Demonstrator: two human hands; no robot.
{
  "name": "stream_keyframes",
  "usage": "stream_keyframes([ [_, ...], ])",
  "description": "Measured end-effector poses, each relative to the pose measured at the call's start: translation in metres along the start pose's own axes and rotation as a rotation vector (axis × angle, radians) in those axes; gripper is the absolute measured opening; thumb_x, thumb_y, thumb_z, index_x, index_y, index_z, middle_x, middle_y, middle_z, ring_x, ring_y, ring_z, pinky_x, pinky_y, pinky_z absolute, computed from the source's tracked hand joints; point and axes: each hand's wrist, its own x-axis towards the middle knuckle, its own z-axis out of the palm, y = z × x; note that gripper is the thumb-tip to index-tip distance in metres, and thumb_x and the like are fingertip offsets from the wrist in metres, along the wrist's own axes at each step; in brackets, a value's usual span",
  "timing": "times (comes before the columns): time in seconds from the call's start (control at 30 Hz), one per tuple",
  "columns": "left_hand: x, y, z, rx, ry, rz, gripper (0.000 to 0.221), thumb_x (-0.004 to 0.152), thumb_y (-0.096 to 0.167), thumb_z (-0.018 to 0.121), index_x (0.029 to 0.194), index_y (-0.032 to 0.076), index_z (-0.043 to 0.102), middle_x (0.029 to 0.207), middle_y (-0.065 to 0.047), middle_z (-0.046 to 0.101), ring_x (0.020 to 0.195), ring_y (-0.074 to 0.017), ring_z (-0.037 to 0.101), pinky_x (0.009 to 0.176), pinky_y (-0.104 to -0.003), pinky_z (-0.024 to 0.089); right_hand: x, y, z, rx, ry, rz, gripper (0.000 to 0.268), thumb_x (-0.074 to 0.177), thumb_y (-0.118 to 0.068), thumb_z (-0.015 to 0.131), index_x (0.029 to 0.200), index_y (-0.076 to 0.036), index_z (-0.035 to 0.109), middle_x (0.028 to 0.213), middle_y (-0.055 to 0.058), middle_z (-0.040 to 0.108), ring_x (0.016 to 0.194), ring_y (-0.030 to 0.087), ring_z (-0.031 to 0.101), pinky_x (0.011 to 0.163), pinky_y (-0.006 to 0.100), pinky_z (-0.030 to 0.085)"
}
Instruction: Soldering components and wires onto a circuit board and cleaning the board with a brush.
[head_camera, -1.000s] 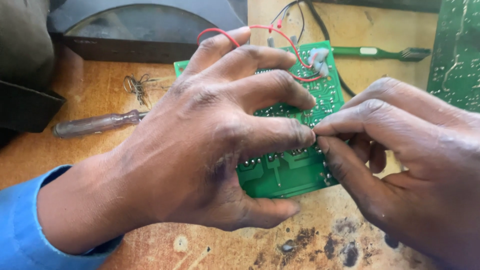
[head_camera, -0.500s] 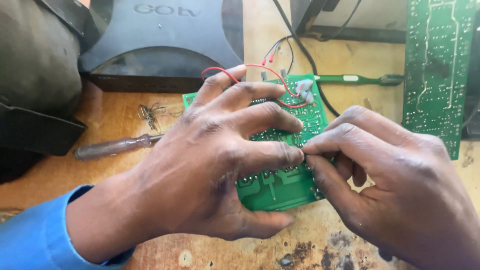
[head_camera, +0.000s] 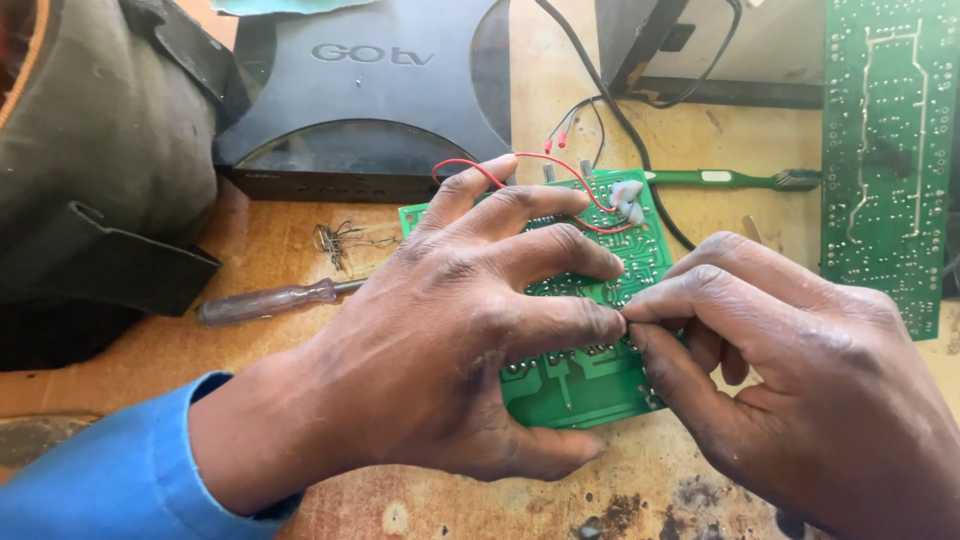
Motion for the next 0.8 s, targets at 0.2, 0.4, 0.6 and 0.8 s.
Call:
stream_keyframes([
  [0.2,0.000,0.003,-0.006,0.018,0.007,0.014,0.048,0.075,0.053,0.078,0.108,0.018,0.073,0.119,-0.005,0.064,0.128,-0.0411,0.056,0.111,-0.065,0.034,0.001,-0.003,-0.002,-0.020,0.044,-0.014,0.007,0.094,-0.016,0.069,0.088,-0.017,0.073,0.079,-0.005,0.063,0.051,0.007,0.054,0.053,0.024,0.045],
  [0.4,0.007,0.014,-0.016,0.029,0.007,-0.012,0.050,0.074,0.055,0.075,0.110,0.020,0.073,0.120,-0.003,0.066,0.130,-0.0401,0.057,0.115,-0.064,0.034,0.001,-0.004,-0.012,0.016,0.050,0.007,0.008,0.091,-0.017,0.067,0.089,-0.022,0.073,0.074,-0.009,0.061,0.044,0.008,0.049,0.046,0.023,0.044],
  [0.6,0.010,0.015,-0.015,0.025,0.005,-0.007,0.049,0.074,0.053,0.078,0.109,0.020,0.073,0.120,-0.004,0.066,0.129,-0.0389,0.058,0.115,-0.063,0.034,0.000,0.001,-0.014,0.026,0.025,-0.011,0.006,0.092,-0.021,0.067,0.090,-0.020,0.073,0.081,-0.008,0.066,0.050,0.007,0.059,0.050,0.024,0.048],
  [0.8,0.003,0.004,-0.002,0.020,0.004,0.018,0.050,0.074,0.054,0.079,0.109,0.018,0.073,0.119,-0.005,0.065,0.127,-0.0401,0.057,0.110,-0.064,0.035,-0.002,0.004,-0.007,0.007,-0.023,-0.004,0.008,0.094,-0.020,0.068,0.096,-0.017,0.075,0.087,-0.004,0.068,0.064,0.012,0.063,0.054,0.028,0.049],
])
